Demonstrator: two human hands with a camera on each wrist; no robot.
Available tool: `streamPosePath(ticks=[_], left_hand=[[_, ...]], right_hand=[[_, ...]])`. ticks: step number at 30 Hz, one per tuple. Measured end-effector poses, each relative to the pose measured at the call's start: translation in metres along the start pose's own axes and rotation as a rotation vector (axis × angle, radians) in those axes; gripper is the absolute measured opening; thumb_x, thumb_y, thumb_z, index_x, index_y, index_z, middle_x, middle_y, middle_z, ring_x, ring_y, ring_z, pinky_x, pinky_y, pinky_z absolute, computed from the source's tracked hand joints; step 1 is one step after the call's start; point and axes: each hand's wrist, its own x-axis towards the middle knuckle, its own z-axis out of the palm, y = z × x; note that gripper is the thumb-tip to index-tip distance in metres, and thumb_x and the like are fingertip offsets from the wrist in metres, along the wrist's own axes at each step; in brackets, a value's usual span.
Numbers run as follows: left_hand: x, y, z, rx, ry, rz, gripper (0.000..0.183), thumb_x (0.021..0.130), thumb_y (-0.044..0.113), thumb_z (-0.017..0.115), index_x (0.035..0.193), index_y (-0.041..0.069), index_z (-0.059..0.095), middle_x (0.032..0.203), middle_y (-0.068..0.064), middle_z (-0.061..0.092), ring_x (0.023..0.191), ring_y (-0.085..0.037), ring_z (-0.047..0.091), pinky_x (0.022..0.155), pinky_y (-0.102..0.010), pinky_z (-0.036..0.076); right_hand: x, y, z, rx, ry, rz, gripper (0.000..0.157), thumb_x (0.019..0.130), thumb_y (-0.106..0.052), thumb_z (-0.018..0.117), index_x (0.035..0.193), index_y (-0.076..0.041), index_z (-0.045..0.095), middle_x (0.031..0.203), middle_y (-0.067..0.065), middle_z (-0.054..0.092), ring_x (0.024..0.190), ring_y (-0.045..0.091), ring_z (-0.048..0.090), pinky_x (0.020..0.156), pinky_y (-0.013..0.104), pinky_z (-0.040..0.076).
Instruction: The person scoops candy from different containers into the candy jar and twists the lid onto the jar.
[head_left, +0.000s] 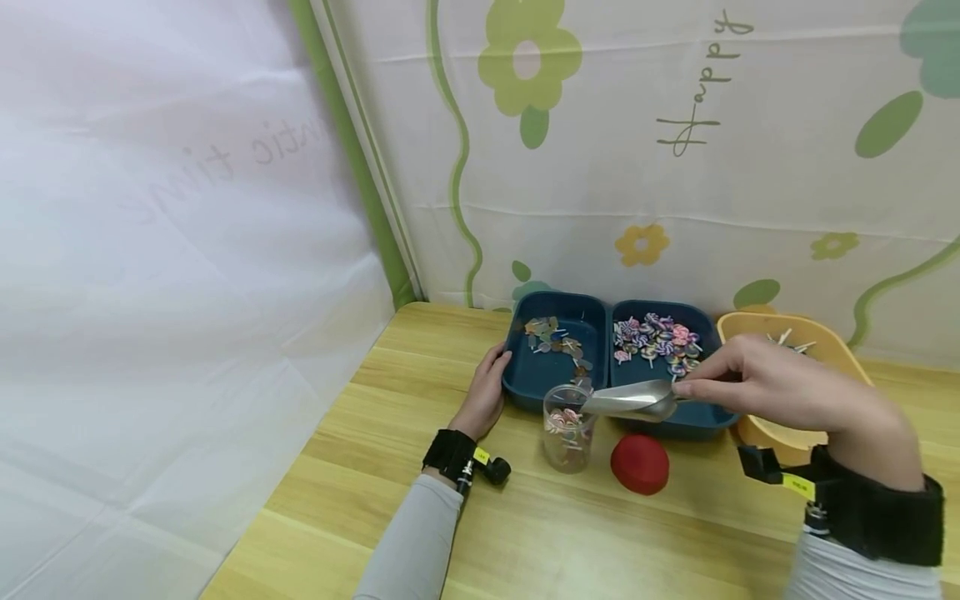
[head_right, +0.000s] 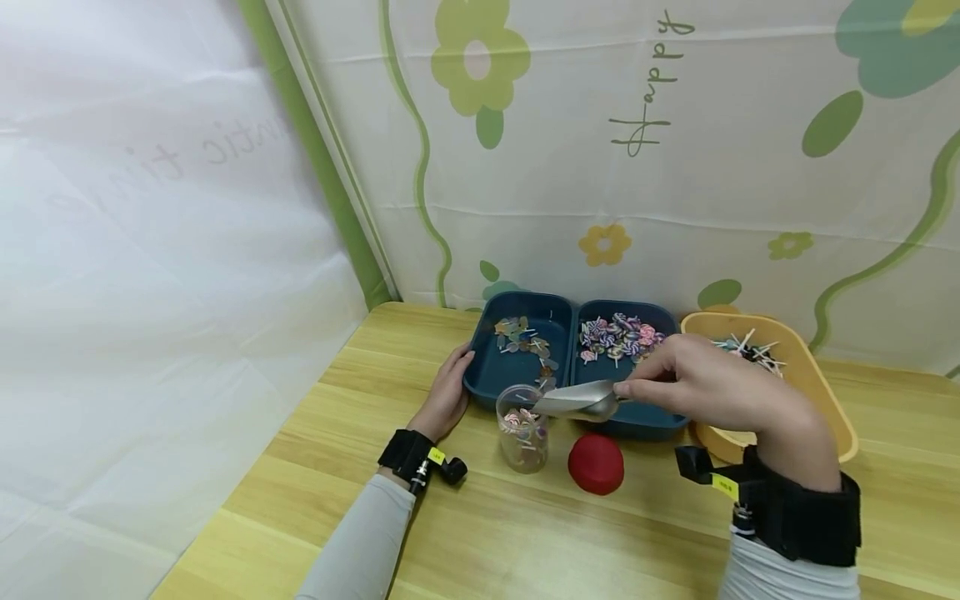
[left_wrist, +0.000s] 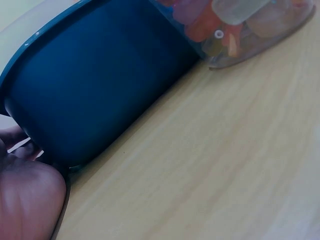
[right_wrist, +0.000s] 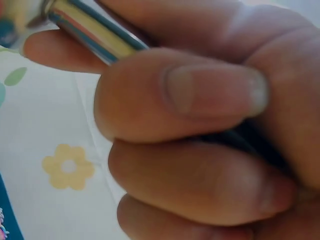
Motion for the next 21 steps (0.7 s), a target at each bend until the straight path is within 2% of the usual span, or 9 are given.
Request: streamPosePath(ticks=[4,8,11,13,18,19,21], left_hand=[[0.001,0.0,0.001,0.001,-0.003,0.001,0.052,0.114,0.026,0.037,0.16,0.004,0.03,0.165,-0.016,0.029,0.152,-0.027,0.028,0.124,-0.044,0.025],[0.001,0.001,0.002,0.003,0.004,-0.003,0.051,0.113,0.028,0.038,0.159,0.005,0.031,0.164,-0.015,0.029,0.152,-0.026,0.028,0.124,-0.043,0.026],[0.001,0.002,0.002,0.004,0.016,-0.008,0.051,0.113,0.028,0.039,0.159,0.007,0.033,0.164,-0.014,0.03,0.152,-0.026,0.028,0.123,-0.042,0.026],[0.0,0.002,0.001,0.002,0.02,-0.01,0.05,0.113,0.028,0.039,0.158,0.007,0.033,0.164,-0.014,0.03,0.152,-0.026,0.028,0.124,-0.042,0.026],[-0.001,0.001,0.001,-0.007,0.023,-0.015,0.05,0.113,0.027,0.039,0.159,0.007,0.033,0.164,-0.014,0.03,0.152,-0.025,0.028,0.124,-0.043,0.025],[0.0,0.001,0.001,-0.008,0.023,-0.014,0.05,0.113,0.027,0.039,0.159,0.006,0.033,0.164,-0.014,0.03,0.152,-0.026,0.028,0.124,-0.043,0.025],[0.0,0.001,0.001,-0.009,0.023,-0.013,0.05,0.113,0.026,0.038,0.158,0.006,0.033,0.164,-0.014,0.03,0.152,-0.026,0.028,0.124,-0.043,0.025]], right_hand=[[-0.016,0.005,-0.006,-0.092,0.116,0.073,0.029,0.095,-0.014,0.073,0.079,-0.038,0.076,0.06,-0.017,0.03,0.05,0.001,0.032,0.044,0.023,0.029],[-0.034,0.012,-0.015,-0.158,0.15,0.214,0.028,0.097,-0.016,0.072,0.076,-0.034,0.075,0.058,-0.01,0.026,0.048,0.004,0.027,0.044,0.025,0.026],[-0.042,0.019,-0.02,-0.213,0.107,0.325,0.027,0.101,-0.022,0.068,0.075,-0.029,0.073,0.06,-0.007,0.027,0.05,0.006,0.026,0.046,0.026,0.025],[-0.043,0.026,-0.022,-0.222,0.063,0.369,0.024,0.103,-0.023,0.065,0.082,-0.021,0.076,0.062,-0.006,0.032,0.052,0.007,0.028,0.048,0.027,0.025],[-0.029,0.043,-0.016,-0.191,-0.024,0.37,0.024,0.103,-0.017,0.061,0.086,-0.013,0.077,0.061,-0.006,0.036,0.053,0.007,0.031,0.052,0.027,0.028],[-0.024,0.047,-0.013,-0.192,-0.04,0.375,0.025,0.102,-0.016,0.061,0.08,-0.016,0.073,0.06,-0.007,0.035,0.052,0.006,0.032,0.052,0.026,0.028],[-0.014,0.055,-0.007,-0.194,-0.072,0.382,0.027,0.1,-0.014,0.062,0.075,-0.013,0.071,0.059,-0.007,0.039,0.053,0.008,0.035,0.053,0.027,0.03]])
